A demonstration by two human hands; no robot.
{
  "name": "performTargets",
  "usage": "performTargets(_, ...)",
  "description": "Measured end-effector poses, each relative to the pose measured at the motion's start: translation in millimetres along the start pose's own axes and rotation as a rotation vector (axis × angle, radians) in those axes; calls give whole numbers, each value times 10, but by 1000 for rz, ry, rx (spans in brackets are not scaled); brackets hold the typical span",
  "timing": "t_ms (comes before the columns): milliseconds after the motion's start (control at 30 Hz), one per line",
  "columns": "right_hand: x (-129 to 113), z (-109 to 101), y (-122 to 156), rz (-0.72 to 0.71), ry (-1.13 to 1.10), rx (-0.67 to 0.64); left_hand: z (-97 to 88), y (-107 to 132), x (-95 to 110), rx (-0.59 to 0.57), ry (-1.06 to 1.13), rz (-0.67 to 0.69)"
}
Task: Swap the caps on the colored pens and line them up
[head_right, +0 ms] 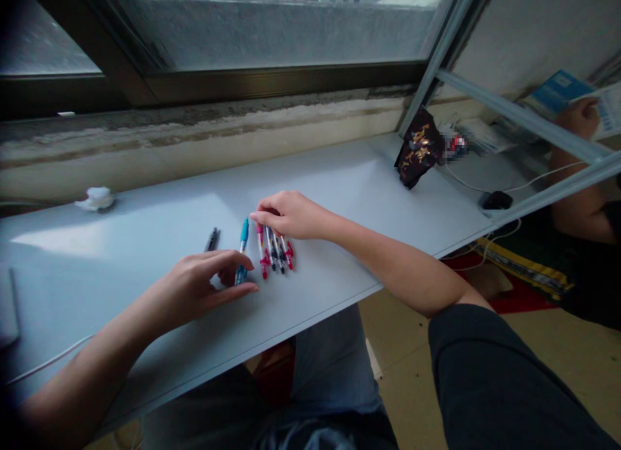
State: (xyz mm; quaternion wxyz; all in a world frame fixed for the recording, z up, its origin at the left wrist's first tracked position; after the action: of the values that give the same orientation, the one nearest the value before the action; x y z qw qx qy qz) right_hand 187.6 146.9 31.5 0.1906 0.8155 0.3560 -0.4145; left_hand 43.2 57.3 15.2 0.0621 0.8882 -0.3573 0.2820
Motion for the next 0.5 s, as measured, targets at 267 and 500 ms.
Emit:
performTargets(267,-11,7,4,4,21,-11,7,-11,15,-13,-12,7)
performTargets(500,9,36,-8,7,60,-38,91,-30,-39,-44,-60,-33)
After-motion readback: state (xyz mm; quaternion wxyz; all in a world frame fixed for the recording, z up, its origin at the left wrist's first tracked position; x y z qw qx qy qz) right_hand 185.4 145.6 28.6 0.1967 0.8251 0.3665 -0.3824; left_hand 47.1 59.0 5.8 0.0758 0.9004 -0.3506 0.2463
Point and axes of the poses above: each hand's wrist, its own y-axis away from the middle knuckle, its own z-axis out of the palm, x = y × z, the point moved 8 cm from there along -y, towards the middle knuckle, and after that the axes turned 4 degrees about -x, right-handed, at the moved point
